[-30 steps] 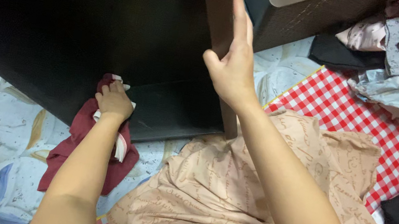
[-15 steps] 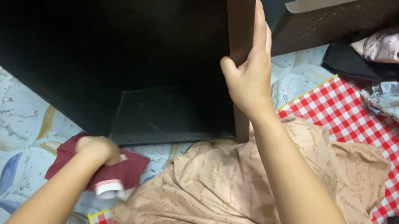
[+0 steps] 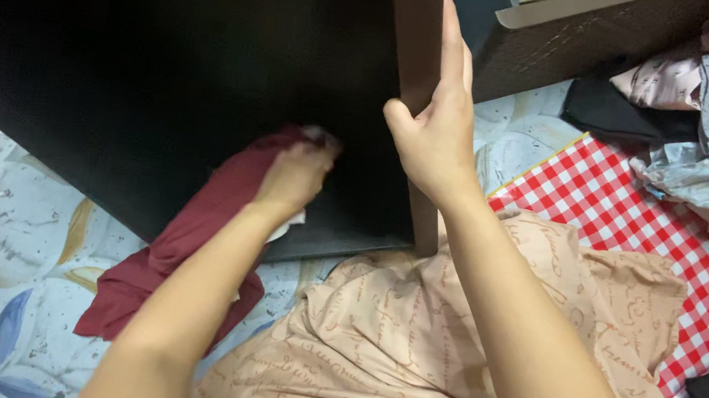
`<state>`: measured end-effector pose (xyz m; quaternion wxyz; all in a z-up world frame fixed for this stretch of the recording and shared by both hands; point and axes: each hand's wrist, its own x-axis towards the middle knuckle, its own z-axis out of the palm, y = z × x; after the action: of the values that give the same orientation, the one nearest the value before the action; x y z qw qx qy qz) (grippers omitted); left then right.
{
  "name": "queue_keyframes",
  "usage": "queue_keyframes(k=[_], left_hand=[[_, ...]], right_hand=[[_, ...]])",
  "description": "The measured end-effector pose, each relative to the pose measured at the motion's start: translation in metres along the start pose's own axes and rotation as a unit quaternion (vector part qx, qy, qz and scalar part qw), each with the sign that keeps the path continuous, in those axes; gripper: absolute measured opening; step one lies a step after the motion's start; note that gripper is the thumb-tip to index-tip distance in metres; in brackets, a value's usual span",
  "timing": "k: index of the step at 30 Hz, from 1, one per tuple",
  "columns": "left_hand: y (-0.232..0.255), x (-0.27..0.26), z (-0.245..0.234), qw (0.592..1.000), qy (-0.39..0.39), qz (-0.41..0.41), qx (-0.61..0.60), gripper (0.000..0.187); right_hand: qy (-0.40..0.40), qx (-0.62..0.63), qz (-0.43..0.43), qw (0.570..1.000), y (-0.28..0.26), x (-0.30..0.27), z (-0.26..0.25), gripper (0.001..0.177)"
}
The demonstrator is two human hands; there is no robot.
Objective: The person empties a drawer of clothes, wipes the inside with a cloth, and then places folded clothes back into the drawer. The person also handles a yellow packet and a patterned shirt during the process.
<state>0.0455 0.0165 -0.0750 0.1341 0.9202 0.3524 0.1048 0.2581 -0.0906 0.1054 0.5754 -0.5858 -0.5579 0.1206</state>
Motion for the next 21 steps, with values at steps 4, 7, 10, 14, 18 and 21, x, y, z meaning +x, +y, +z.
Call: queue_keyframes(k=[4, 7, 10, 14, 18, 21], left_hand=[[-0.026, -0.011, 0.035, 0.998, -0.039, -0.001, 0.042, 0.035], [-0.055, -0.029, 0.032, 0.986, -0.06, 0.013, 0.154, 0.042], [-0.095, -0.05, 0.01, 0.972, -0.084, -0.034, 0.215, 0.045], [-0.135, -0.078, -0.007, 0.93, -0.156, -0.085, 0.322, 0.055], [-0.144, -0.077, 0.02, 0.903, -0.186, -0.122, 0.368, 0.044], [-0.15, -0.068, 0.034, 0.896, -0.179, -0.136, 0.384, 0.054]], right_hand=[[-0.002, -0.004, 0.0, 1.0, 0.001, 0.0, 0.0, 0.096], [-0.003, -0.003, -0.006, 1.0, 0.004, -0.003, -0.001, 0.094], [-0.001, -0.01, -0.007, 1.0, 0.006, -0.001, 0.0, 0.094], [-0.001, -0.009, 0.001, 1.0, 0.003, -0.001, 0.0, 0.092], [-0.001, 0.001, 0.012, 1.0, 0.0, -0.003, -0.002, 0.092], [0.005, 0.006, 0.021, 1.0, 0.0, -0.004, 0.001, 0.092]])
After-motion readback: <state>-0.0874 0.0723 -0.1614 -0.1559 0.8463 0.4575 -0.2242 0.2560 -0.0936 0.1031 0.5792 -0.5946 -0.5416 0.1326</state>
